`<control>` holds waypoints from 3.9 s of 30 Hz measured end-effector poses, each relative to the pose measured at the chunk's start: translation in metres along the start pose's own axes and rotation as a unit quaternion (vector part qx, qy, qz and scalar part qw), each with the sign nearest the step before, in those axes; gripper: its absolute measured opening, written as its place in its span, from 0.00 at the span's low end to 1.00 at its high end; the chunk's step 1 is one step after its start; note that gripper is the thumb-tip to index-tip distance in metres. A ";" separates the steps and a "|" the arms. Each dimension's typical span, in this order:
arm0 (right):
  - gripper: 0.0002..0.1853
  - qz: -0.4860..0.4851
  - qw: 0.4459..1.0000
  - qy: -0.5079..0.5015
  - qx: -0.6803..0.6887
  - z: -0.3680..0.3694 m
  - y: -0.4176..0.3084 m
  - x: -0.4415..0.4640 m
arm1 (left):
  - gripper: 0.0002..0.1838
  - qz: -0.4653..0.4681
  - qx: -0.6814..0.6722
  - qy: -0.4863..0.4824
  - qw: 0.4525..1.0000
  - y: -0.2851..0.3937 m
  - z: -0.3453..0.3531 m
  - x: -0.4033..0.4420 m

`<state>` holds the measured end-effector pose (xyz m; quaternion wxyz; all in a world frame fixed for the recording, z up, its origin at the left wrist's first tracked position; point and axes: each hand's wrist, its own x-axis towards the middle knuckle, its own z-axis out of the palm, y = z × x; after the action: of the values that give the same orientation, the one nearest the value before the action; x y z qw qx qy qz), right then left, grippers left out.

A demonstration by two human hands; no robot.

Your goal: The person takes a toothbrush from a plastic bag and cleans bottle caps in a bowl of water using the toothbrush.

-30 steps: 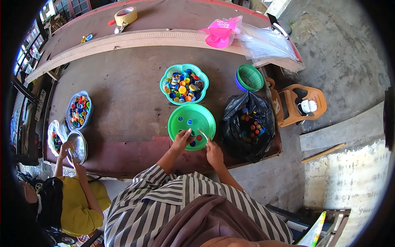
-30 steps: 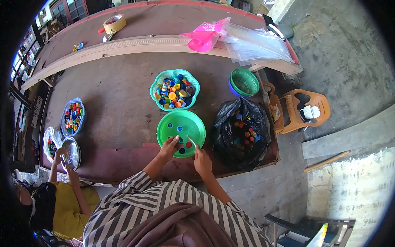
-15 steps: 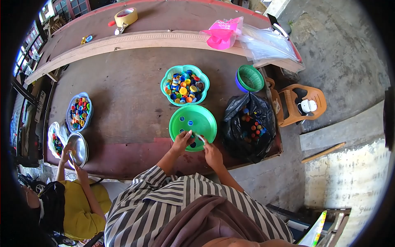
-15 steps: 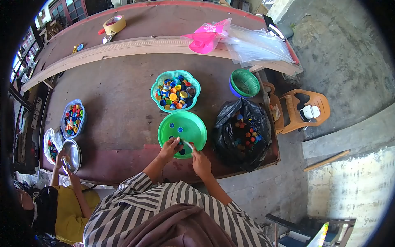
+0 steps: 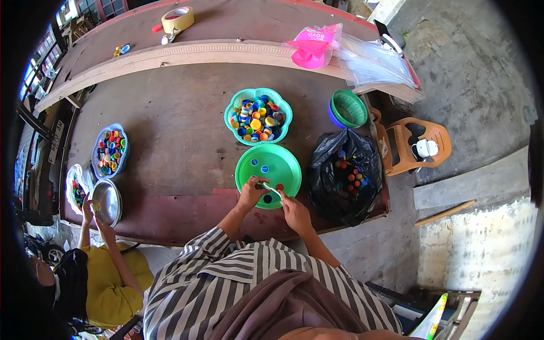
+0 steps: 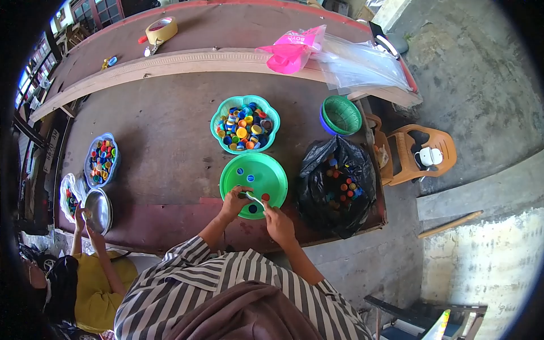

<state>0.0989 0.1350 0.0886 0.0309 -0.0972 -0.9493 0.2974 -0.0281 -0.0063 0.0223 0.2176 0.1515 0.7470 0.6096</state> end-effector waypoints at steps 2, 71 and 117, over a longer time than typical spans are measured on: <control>0.17 0.044 0.998 0.010 -0.034 0.004 0.011 0.003 | 0.25 0.035 0.049 -0.004 0.998 0.007 -0.001 -0.004; 0.17 0.037 0.998 0.033 -0.031 -0.009 0.014 0.029 | 0.15 0.025 -0.032 0.032 0.999 -0.001 0.001 -0.007; 0.18 -0.006 0.997 -0.076 0.018 -0.010 0.004 0.035 | 0.15 -0.031 0.018 0.010 0.999 -0.016 -0.006 0.002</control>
<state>0.0660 0.1505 0.0946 -0.0375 -0.0685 -0.9439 0.3207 -0.0321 -0.0135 0.0071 0.2265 0.1260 0.7646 0.5901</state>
